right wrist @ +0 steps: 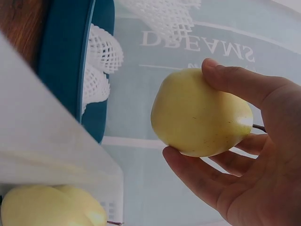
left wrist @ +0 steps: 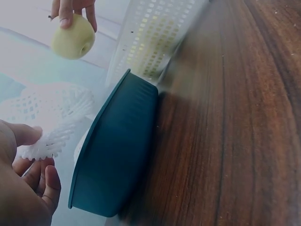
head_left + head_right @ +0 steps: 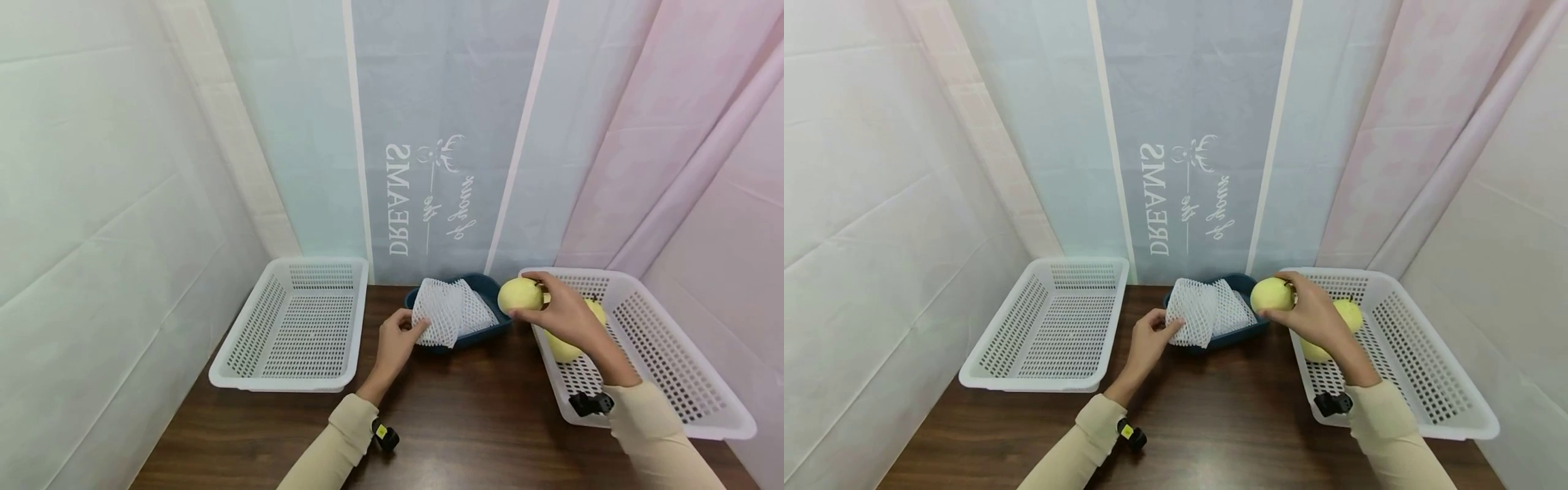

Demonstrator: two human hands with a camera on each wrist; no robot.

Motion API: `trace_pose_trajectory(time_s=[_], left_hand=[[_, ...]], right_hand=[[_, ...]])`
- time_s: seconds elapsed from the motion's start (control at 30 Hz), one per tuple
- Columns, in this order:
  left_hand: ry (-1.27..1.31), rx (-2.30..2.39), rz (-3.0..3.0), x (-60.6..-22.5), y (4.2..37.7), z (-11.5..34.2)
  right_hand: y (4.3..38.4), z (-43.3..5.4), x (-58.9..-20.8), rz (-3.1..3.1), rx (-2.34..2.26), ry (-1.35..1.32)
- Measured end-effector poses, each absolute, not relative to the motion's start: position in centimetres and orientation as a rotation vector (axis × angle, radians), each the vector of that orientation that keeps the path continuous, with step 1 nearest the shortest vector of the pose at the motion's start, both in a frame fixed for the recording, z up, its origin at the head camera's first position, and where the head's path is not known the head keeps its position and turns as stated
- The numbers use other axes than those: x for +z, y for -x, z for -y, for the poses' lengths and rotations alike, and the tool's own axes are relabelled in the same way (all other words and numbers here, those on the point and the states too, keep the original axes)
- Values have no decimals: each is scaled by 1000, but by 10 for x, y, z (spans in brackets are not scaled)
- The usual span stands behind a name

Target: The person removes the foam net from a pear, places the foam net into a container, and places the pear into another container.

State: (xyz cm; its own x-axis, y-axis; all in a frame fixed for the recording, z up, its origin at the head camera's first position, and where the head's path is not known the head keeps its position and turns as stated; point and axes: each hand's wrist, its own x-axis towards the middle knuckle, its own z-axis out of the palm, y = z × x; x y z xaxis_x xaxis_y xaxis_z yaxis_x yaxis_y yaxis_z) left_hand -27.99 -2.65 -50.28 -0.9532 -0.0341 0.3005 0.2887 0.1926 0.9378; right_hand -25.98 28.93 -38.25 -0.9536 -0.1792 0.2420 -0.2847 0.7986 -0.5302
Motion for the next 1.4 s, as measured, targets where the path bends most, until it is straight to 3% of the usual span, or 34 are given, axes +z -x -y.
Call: trace_pose_trajectory(time_s=[0.93,1.4], left_hand=[[158,-1837,2246,-495,300,8],[114,-1531,2459,-491,307,-4]], right_hand=[[270,-327,-383,2875,794,-229],[272,-352,-386,2867,773,-198]])
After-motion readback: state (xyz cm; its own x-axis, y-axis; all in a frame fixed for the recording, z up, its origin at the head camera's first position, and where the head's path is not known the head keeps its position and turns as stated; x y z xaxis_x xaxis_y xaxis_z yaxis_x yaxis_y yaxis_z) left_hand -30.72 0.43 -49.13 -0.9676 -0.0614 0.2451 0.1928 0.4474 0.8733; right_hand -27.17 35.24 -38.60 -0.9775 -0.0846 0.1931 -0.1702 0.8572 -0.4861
